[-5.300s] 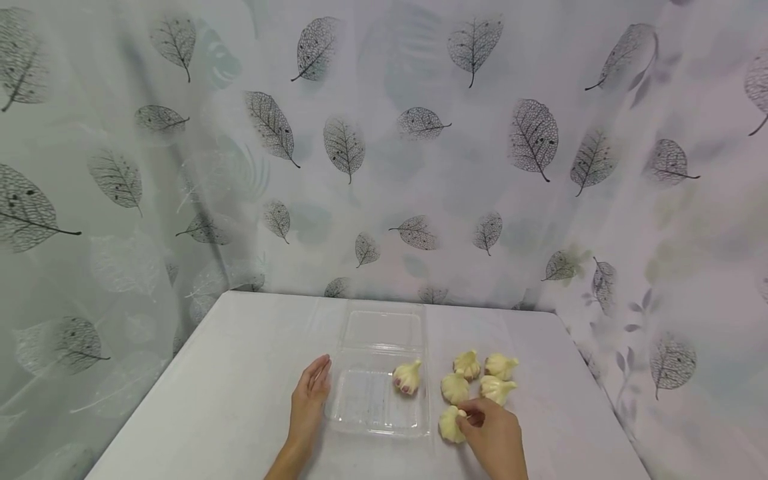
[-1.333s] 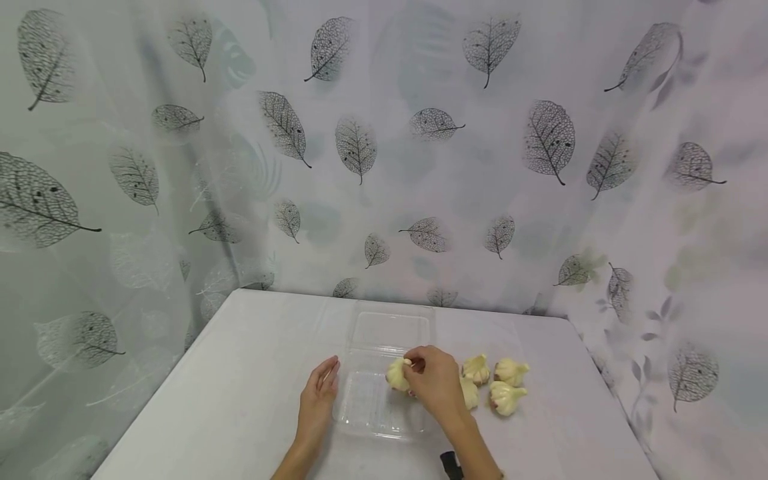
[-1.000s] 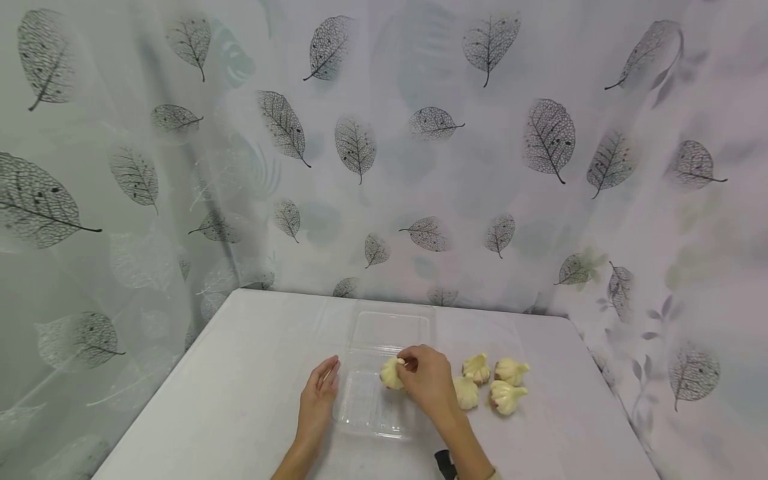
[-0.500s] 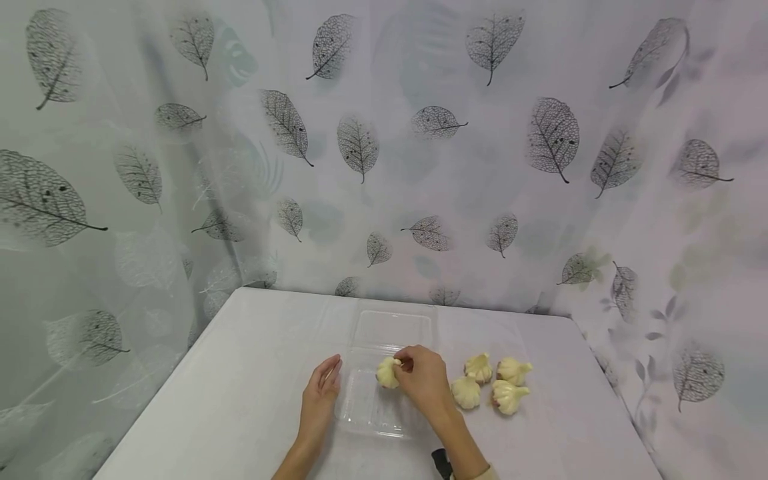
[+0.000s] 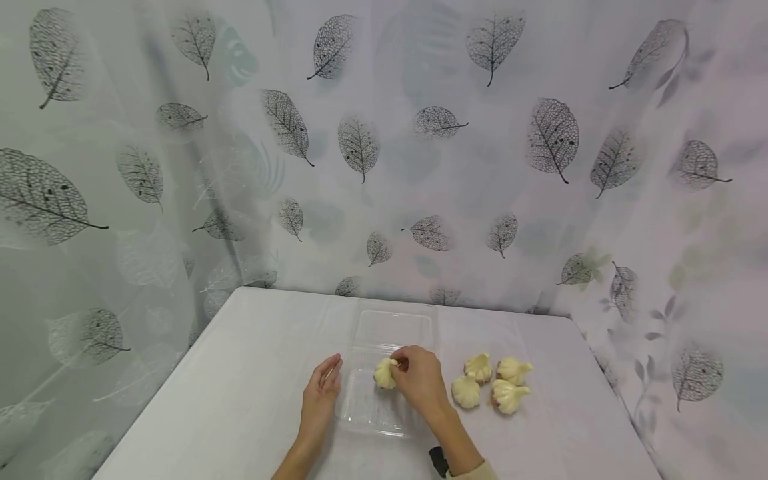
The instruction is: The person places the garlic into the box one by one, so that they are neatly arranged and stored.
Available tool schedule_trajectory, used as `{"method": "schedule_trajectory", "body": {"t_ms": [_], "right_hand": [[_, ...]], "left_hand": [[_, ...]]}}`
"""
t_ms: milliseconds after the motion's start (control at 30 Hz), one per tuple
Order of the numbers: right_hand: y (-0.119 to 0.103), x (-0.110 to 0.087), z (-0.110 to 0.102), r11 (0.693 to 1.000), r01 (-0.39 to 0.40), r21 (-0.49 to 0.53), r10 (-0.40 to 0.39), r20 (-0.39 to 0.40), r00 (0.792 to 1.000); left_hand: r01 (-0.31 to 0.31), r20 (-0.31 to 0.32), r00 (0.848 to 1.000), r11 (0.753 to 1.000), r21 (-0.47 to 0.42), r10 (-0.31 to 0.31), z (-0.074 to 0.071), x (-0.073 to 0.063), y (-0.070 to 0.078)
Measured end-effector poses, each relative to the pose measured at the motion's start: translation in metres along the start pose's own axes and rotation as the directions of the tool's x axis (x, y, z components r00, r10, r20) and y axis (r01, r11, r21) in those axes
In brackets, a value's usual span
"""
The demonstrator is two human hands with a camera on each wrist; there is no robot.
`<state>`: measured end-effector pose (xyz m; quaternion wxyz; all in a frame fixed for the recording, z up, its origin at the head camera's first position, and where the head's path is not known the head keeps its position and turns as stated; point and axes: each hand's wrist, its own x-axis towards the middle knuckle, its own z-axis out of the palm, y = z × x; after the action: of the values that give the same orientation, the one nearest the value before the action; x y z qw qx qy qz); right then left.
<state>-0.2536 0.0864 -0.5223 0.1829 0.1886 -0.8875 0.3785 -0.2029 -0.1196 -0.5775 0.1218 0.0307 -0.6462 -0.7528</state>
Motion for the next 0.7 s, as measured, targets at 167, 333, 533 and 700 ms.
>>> {"method": "schedule_trajectory", "body": {"t_ms": [167,333,533,700], "right_hand": [[0.002,0.001,0.004,1.0,0.008,0.002,-0.008,0.007,1.0],[0.006,0.003,0.009,1.0,0.009,0.009,-0.009,0.014,1.0],[0.007,0.004,0.012,1.0,-0.019,0.011,0.019,0.041,0.999],[0.007,0.005,0.013,0.999,-0.024,-0.025,0.025,0.043,0.999]], "left_hand": [[-0.006,0.008,1.0,1.0,0.002,0.006,-0.001,0.0,0.0],[-0.007,0.011,1.0,1.0,0.009,0.007,-0.001,-0.001,0.0],[-0.012,0.007,1.0,1.0,0.01,0.012,-0.001,0.0,-0.001],[-0.023,0.009,1.0,1.0,0.008,0.023,0.0,0.001,-0.001]]}}
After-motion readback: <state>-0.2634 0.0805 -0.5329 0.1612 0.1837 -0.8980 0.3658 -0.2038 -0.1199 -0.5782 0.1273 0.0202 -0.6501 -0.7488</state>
